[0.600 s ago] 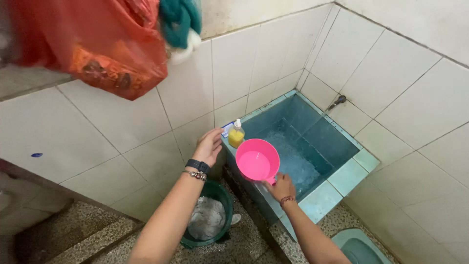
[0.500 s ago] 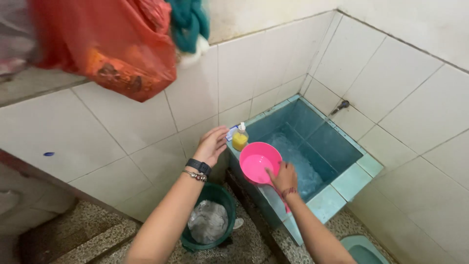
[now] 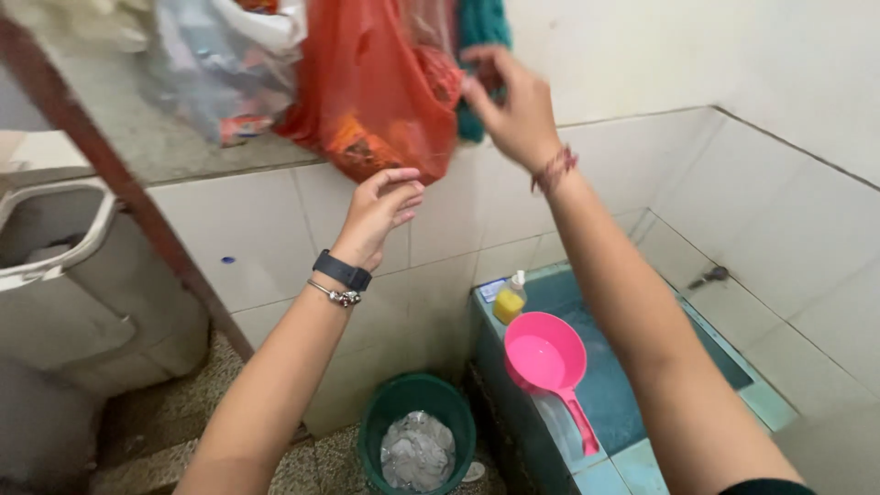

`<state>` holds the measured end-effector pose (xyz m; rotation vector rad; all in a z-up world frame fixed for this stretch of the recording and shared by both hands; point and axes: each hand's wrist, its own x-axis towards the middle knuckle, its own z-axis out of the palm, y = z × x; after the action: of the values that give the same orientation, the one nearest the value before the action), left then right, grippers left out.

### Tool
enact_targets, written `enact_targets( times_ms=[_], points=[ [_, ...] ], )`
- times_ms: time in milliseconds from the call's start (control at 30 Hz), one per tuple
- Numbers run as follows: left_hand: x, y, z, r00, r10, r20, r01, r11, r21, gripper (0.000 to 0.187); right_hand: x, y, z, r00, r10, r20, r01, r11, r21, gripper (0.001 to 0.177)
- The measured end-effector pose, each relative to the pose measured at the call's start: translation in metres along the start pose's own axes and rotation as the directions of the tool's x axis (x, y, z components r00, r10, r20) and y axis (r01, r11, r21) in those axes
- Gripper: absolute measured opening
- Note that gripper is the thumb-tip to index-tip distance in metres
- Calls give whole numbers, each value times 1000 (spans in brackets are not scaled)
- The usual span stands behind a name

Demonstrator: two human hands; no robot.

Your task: Adding detergent to a washing machine and filling it with water using a scoop.

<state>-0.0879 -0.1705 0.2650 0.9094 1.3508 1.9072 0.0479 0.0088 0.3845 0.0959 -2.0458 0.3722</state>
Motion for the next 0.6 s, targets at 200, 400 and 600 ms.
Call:
enact_targets(
  times_ms=[200, 400, 600],
  points=[
    [3, -3, -50, 970, 85, -228, -83, 996, 16, 36, 84, 69, 71, 988, 1, 155, -14, 996, 83, 18],
    [33, -21, -79, 919, -35, -393, 41, 999, 6, 95, 105, 75, 94, 868, 233, 439, -228, 972, -64, 25],
    [24, 17, -44, 951, -87, -296, 95, 995, 15, 123, 99, 175, 142, 616, 263, 743, -185, 965, -189, 44]
  ],
)
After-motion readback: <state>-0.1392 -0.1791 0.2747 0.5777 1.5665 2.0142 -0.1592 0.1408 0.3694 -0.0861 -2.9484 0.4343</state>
